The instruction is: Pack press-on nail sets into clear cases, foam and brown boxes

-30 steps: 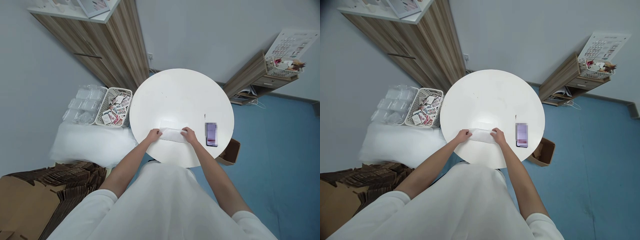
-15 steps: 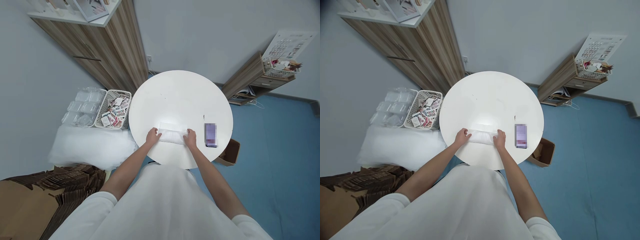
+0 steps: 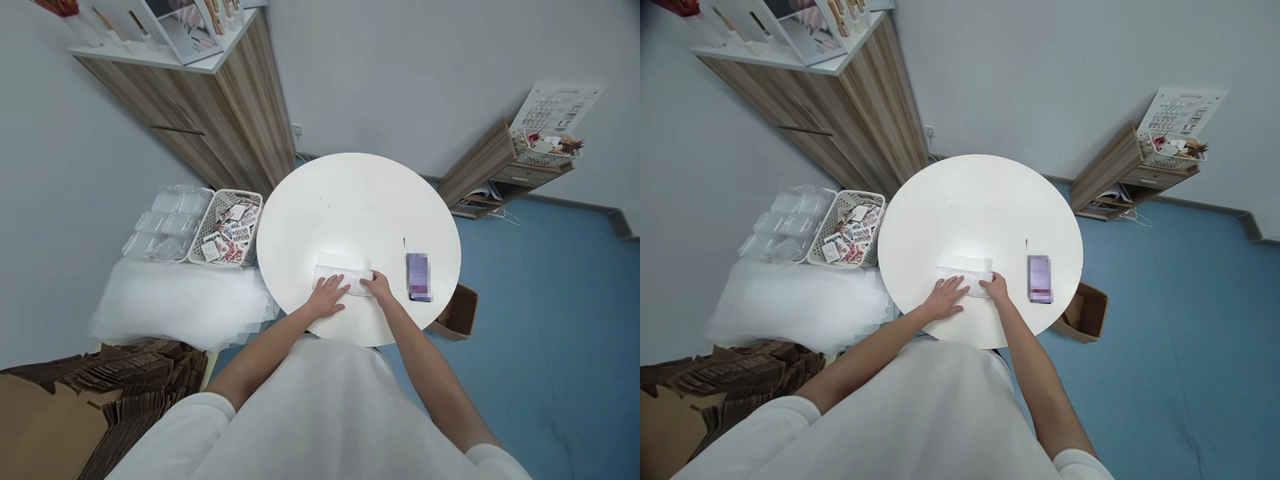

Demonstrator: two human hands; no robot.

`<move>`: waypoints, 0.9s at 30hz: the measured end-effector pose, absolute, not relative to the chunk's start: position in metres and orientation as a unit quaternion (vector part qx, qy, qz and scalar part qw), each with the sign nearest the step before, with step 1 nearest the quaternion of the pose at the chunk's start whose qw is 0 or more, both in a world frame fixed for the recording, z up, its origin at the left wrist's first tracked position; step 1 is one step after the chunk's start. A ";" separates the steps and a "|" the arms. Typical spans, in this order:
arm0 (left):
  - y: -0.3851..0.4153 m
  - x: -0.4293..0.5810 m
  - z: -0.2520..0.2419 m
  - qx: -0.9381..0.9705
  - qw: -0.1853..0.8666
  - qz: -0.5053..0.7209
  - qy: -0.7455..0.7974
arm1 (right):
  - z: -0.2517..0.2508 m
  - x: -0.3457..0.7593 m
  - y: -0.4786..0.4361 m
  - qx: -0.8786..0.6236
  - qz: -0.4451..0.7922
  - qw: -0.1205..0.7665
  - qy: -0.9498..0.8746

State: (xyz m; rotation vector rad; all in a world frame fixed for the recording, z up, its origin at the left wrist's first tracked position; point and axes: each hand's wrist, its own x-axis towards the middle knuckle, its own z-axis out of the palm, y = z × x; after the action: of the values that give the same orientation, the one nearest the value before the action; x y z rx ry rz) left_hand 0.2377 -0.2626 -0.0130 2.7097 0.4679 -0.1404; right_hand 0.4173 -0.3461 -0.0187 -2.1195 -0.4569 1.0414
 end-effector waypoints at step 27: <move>-0.287 0.254 -0.015 0.964 0.219 -0.081 0.127 | -0.019 0.393 -0.385 -0.854 0.298 0.374 -0.206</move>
State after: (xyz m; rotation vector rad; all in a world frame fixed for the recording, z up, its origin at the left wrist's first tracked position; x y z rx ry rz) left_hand 0.2540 -0.2867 -0.0145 2.6680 0.3512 -0.2235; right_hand 0.3934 -0.3854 -0.0191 -2.1858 -0.5277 0.7644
